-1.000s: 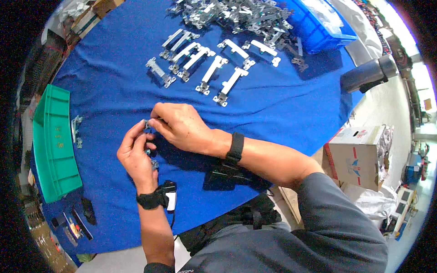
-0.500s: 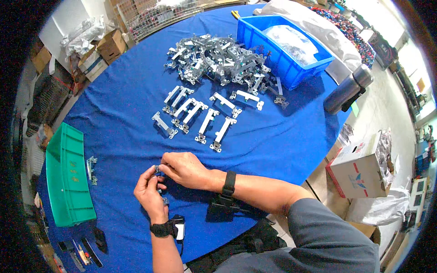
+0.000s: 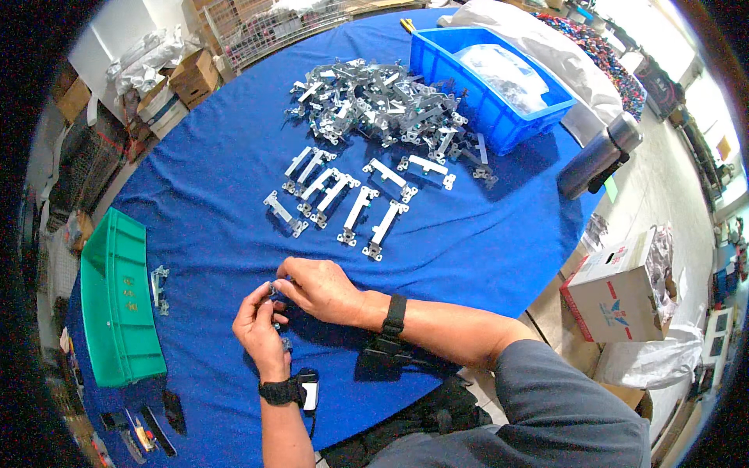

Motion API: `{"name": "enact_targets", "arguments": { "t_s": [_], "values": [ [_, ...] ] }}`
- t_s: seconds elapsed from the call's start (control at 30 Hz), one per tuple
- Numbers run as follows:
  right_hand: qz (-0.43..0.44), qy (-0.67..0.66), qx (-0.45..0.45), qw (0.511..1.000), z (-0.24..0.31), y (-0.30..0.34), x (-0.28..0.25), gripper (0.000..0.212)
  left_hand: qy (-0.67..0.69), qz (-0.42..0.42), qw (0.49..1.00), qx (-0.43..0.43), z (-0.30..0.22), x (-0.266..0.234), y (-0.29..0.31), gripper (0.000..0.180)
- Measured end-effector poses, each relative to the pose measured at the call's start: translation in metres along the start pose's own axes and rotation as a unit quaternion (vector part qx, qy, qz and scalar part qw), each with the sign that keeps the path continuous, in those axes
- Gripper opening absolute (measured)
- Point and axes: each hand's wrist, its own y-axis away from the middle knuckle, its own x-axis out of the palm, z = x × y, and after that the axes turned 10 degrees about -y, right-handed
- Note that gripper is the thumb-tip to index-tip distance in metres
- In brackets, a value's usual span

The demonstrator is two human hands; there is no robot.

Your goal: Manually assemble metal hinge components on an assembly table.

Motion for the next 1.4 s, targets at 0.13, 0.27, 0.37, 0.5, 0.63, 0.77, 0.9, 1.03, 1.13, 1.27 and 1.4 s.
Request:
{"name": "enact_targets", "arguments": {
  "t_s": [0.13,0.27,0.37,0.5,0.63,0.77,0.9,1.03,1.13,1.27,1.4],
  "values": [
    [-0.010,-0.030,0.018,0.999,0.000,0.002,0.001,0.017,-0.003,0.005,1.000,-0.008,0.000,0.000,0.001,0.025],
    [0.004,-0.003,-0.008,1.000,-0.003,0.003,-0.001,0.016,0.006,-0.007,1.000,-0.010,-0.001,0.000,0.004,0.025],
    [0.001,0.039,-0.021,0.999,-0.007,0.003,-0.001,0.015,-0.011,0.004,1.000,-0.016,-0.002,-0.001,0.003,0.024],
    [-0.005,0.003,-0.010,1.000,-0.001,0.001,-0.001,0.018,0.001,0.002,1.000,-0.009,-0.001,0.000,0.002,0.024],
    [0.019,0.024,0.000,1.000,-0.007,0.001,-0.002,0.017,-0.009,0.000,1.000,-0.021,-0.003,0.003,0.002,0.025],
    [-0.006,0.003,-0.017,1.000,-0.007,-0.002,0.000,0.019,-0.017,-0.004,1.000,-0.019,-0.007,0.005,0.000,0.025],
    [0.011,0.011,-0.021,1.000,-0.004,-0.001,0.000,0.015,-0.010,-0.015,1.000,-0.003,-0.004,0.001,0.000,0.025],
    [0.011,0.037,-0.026,0.999,-0.003,0.002,0.000,0.015,-0.008,-0.014,1.000,-0.011,-0.003,0.002,0.002,0.025],
    [0.003,0.008,-0.005,1.000,0.000,0.003,0.000,0.019,-0.010,-0.011,1.000,-0.012,-0.001,0.001,0.002,0.025],
    [0.017,0.006,0.015,1.000,-0.004,0.004,0.001,0.019,-0.003,-0.006,1.000,0.000,0.002,0.000,0.003,0.025],
    [0.019,0.065,0.011,0.998,-0.011,0.002,0.001,0.021,-0.004,-0.008,1.000,-0.004,-0.004,0.002,0.002,0.025]
  ]
}}
